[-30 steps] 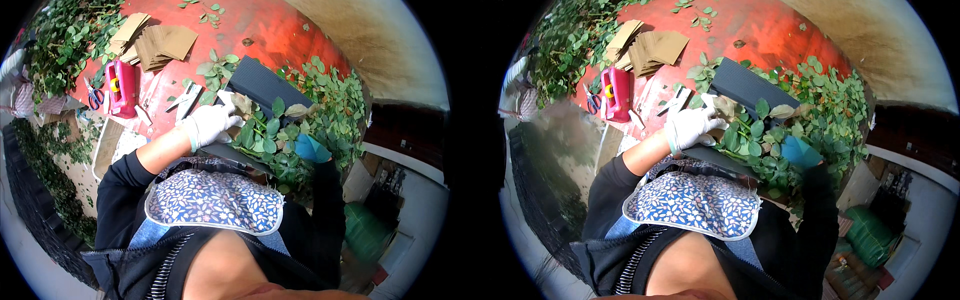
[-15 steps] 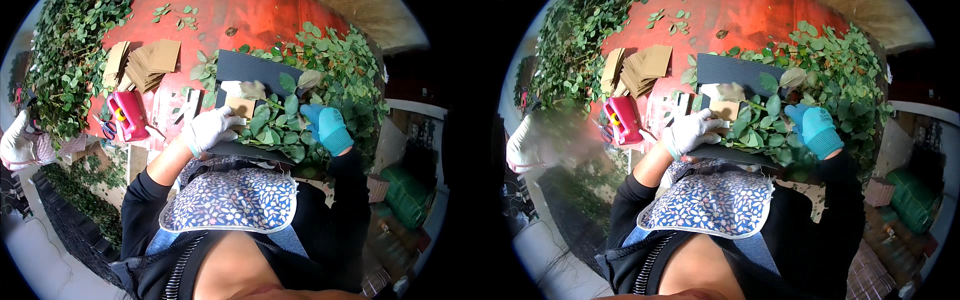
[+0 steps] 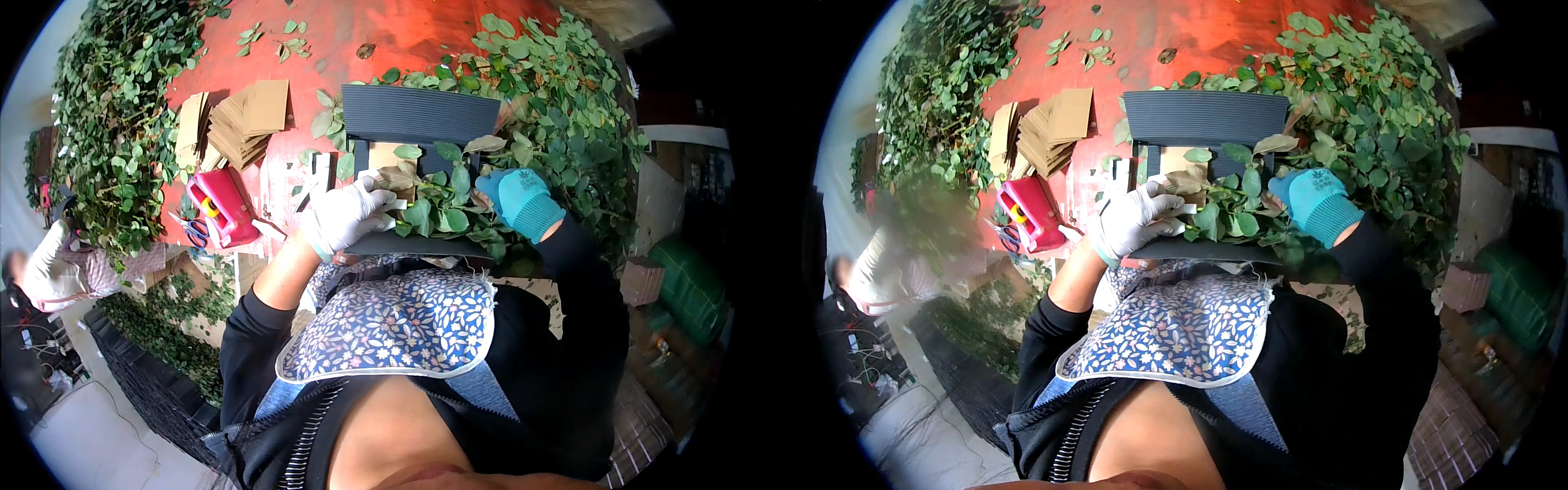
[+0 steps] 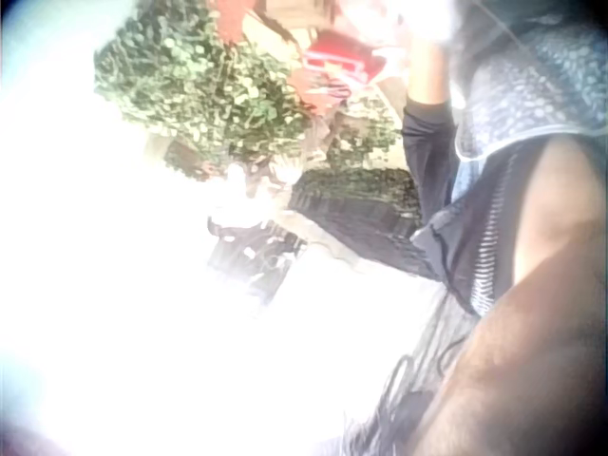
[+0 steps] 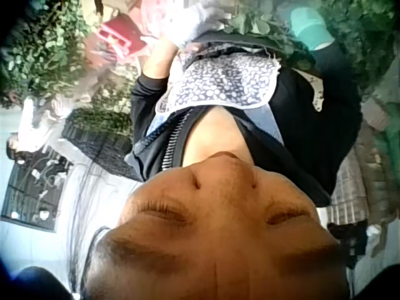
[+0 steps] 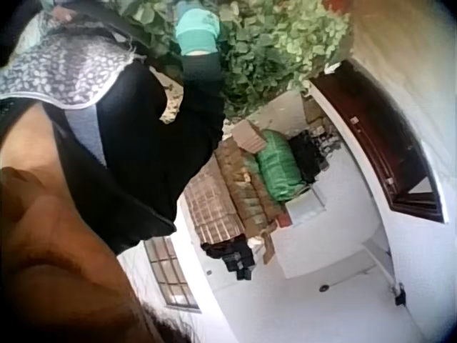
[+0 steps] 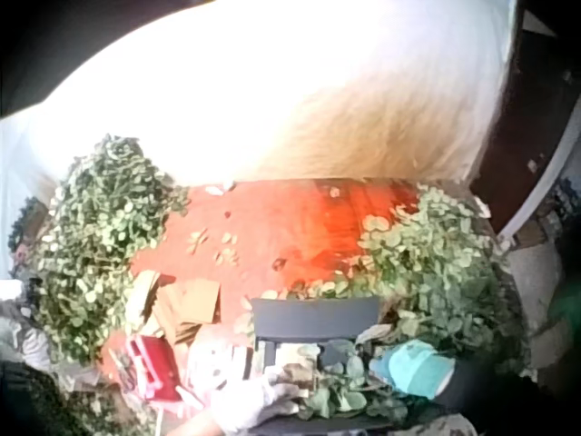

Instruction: The person assembles a bouquet by placing roses into a black box, adding greenery, and inserting a cardboard spacer.

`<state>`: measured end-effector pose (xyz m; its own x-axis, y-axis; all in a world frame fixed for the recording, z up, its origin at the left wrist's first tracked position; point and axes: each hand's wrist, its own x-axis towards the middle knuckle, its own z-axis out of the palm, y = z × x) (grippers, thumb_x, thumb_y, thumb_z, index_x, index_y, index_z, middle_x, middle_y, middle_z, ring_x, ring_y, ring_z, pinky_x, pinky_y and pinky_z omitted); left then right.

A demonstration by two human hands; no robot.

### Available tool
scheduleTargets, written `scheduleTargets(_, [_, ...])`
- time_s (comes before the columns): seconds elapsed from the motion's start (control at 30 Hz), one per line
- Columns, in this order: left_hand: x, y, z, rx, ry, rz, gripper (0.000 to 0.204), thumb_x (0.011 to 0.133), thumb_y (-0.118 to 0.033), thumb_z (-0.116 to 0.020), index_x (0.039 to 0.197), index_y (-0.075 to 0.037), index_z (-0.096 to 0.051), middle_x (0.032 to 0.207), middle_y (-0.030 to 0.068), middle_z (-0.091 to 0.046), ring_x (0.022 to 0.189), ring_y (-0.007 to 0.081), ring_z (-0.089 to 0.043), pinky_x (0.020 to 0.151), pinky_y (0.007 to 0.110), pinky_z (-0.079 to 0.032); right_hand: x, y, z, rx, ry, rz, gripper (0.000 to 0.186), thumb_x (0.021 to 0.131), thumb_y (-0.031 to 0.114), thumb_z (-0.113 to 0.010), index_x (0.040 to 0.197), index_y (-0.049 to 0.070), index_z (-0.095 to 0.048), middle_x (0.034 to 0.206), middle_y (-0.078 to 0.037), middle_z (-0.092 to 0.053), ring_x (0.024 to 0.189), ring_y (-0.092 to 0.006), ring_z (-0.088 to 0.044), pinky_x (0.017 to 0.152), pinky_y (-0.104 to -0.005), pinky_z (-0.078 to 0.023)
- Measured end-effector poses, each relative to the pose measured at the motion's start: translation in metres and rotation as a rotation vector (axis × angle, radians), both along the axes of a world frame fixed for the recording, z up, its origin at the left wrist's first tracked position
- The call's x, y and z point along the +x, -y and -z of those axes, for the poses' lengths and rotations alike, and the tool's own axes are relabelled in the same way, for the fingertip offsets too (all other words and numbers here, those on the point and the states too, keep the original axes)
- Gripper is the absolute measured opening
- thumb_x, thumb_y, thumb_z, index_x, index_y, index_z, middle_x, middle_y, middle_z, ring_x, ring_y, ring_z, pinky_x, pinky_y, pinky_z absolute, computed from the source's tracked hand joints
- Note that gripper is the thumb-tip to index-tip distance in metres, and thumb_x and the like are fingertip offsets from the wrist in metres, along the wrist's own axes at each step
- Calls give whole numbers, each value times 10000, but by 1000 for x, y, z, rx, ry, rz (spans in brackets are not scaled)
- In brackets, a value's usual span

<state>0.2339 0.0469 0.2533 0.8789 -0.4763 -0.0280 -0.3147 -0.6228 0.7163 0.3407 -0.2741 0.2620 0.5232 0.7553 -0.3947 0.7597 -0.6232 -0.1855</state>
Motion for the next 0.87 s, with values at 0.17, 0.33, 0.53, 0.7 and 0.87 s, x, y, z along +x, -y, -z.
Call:
scheduleTargets(0.17, [-1, -2, 0, -4, 25, -14, 379, 709, -182, -802, 1060, -79, -702, 1128, 121, -613, 985, 314, -630, 827, 382, -517, 1, 1, 16, -20, -53, 51, 100, 891, 175, -565, 876, 83, -601, 784, -125, -623, 754, -318, -637, 635, -424, -488])
scheduleTargets(0.33, [0, 3, -25, 237, 124, -61, 366, 745, -292, -767, 1078, -153, -705, 1195, 92, -577, 1003, 288, -638, 807, 378, -534, -1, -2, 13, 2, -47, 37, 116, 805, 75, -616, 911, 93, -573, 801, -130, -602, 778, -339, -628, 637, -446, -479])
scheduleTargets(0.53, [1, 1, -12, 275, 104, -14, 383, 760, -349, -757, 1095, -169, -702, 1260, 88, -555, 977, 292, -640, 811, 389, -522, 4, -4, 26, -43, -123, 97, 175, 793, 63, -630, 965, 91, -618, 875, -142, -629, 816, -343, -641, 659, -452, -496])
scheduleTargets(0.7, [9, 6, -16, 317, 2, 28, 472, 731, -335, -793, 1148, -145, -683, 1269, 112, -552, 1010, 318, -623, 829, 396, -524, 11, 13, 45, -4, -79, 160, 398, 800, 184, -709, 1185, 114, -631, 1065, -140, -674, 940, -353, -660, 796, -461, -530])
scheduleTargets(0.87, [18, -1, 1, 387, -103, -4, 642, 731, -382, -801, 1300, -164, -600, 1280, 108, -519, 1196, 323, -512, 961, 416, -464, 31, 27, 77, 256, -246, 325, 564, 806, 315, -738, 1322, 153, -579, 1254, -187, -614, 1089, -316, -632, 965, -450, -479])
